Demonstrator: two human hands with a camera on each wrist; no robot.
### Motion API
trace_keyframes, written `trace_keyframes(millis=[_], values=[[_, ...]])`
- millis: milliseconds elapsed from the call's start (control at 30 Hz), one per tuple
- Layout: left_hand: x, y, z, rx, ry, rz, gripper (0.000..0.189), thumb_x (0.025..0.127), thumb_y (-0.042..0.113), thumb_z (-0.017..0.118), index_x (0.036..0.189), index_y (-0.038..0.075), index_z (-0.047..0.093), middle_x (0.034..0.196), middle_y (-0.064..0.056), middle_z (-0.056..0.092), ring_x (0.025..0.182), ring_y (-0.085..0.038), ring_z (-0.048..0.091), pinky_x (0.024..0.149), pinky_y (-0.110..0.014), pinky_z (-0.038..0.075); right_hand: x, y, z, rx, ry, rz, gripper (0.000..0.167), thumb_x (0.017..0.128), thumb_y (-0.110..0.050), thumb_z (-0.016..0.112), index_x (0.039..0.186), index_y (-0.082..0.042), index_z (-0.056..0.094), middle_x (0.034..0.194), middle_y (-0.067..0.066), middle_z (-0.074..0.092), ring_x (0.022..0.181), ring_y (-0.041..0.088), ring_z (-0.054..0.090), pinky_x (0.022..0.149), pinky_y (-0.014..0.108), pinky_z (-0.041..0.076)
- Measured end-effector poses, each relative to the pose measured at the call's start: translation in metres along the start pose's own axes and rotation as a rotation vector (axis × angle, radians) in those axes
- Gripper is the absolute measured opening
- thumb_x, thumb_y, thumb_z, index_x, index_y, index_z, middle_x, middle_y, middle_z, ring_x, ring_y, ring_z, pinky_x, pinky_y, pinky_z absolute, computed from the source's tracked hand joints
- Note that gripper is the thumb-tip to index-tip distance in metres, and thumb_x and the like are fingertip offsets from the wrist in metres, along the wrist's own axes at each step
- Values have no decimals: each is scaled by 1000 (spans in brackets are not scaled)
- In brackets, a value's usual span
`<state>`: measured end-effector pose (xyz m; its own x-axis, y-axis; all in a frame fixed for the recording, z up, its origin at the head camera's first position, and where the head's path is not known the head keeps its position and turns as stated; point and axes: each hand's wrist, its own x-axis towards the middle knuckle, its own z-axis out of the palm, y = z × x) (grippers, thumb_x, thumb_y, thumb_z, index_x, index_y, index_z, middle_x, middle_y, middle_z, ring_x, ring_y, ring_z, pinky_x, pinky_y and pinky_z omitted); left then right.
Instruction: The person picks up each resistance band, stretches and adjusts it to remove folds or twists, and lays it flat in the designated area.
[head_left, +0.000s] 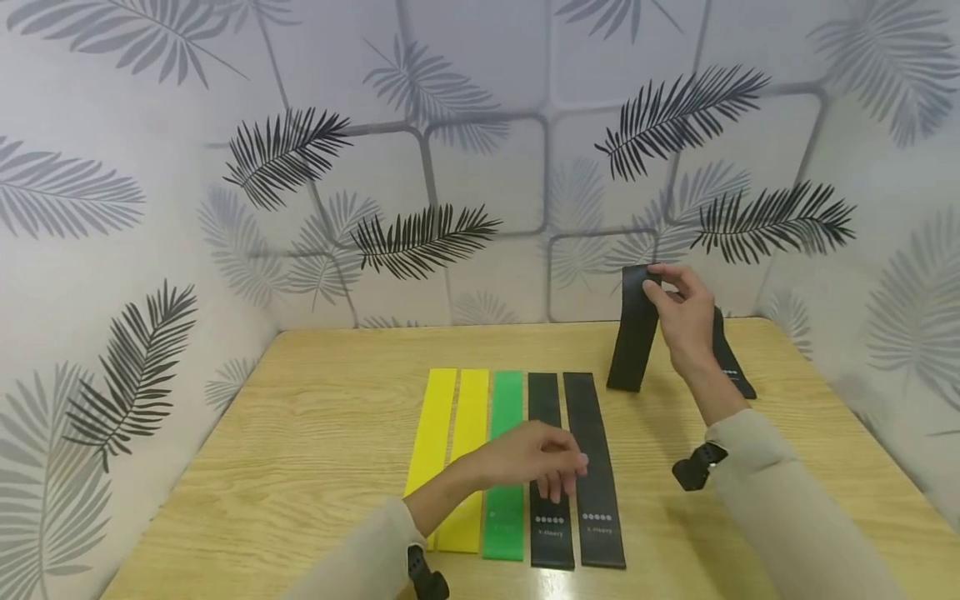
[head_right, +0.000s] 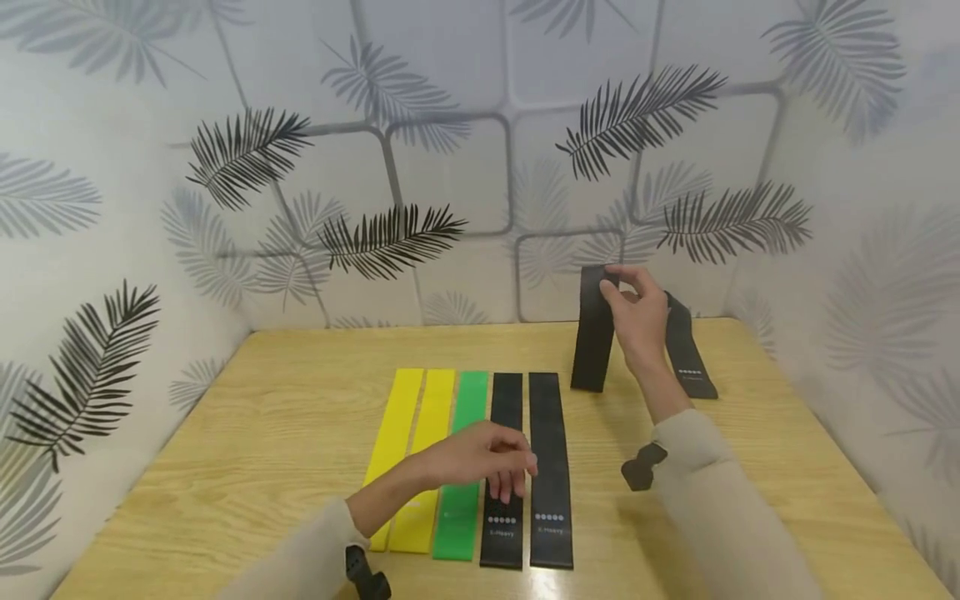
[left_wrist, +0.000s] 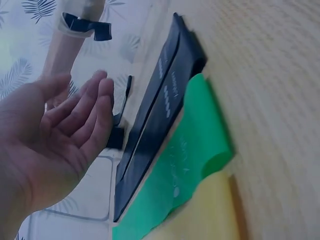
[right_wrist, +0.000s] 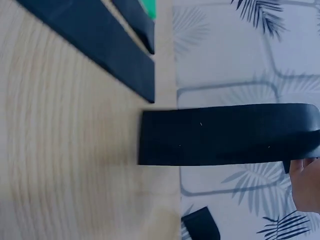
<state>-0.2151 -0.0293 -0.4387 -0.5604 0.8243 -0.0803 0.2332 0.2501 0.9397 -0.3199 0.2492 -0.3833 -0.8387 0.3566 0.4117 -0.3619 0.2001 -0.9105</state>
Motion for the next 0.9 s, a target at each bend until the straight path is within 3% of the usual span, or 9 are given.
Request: trace_keyframes(millis=[200,333,400,500,600,700,800,900], values=[[4,5,-6,3,256,-15,23,106,25,62,111,5,71,103,-18,75,85,-27,72,70,-30,60,-5,-27,8,222,-13,49,21,97,-5,72,117,-8,72,115,-8,67,117,11,58,105,27,42],[8,5,-9,-42,373,-38,23,108,27,60,116,7,69,114,-20,72,101,-41,68,77,-32,60,-12,-47,13,286,-150,93,18,98,-6,71,114,-13,65,122,-7,58,137,16,46,125,40,24],[10,4,-10,-67,403,-46,26,108,27,59,121,6,67,118,-20,71,106,-44,66,80,-34,60,-16,-55,16,285,-236,107,20,98,-7,71,113,-14,61,125,-5,55,146,20,37,127,44,19],[13,2,-12,-92,439,-59,29,109,27,58,128,6,64,123,-18,69,111,-42,65,82,-35,60,-23,-65,20,265,-355,107,30,97,-4,72,118,-15,55,134,1,52,147,25,37,121,37,31],[15,2,-14,-106,469,-53,33,109,26,58,135,7,59,127,-14,66,116,-39,63,85,-36,59,-28,-70,23,246,-464,76,41,94,5,70,123,-14,49,139,5,47,132,21,48,104,25,45],[17,3,-15,-104,497,-40,38,108,25,59,142,9,53,132,-11,61,121,-36,61,88,-37,58,-33,-72,27,297,-534,51,47,90,17,61,123,-13,46,136,5,46,119,16,52,89,20,49],[19,4,-14,-99,516,-33,47,109,27,58,151,12,46,140,-11,58,127,-36,59,91,-40,57,-37,-72,31,415,-556,73,37,94,16,49,120,-11,48,117,4,50,96,14,53,78,22,50],[22,4,-13,-89,493,-27,55,110,32,53,161,19,36,151,-12,52,133,-38,56,97,-44,55,-41,-71,35,517,-549,123,25,103,3,39,118,-11,52,98,3,54,78,16,51,71,27,50]])
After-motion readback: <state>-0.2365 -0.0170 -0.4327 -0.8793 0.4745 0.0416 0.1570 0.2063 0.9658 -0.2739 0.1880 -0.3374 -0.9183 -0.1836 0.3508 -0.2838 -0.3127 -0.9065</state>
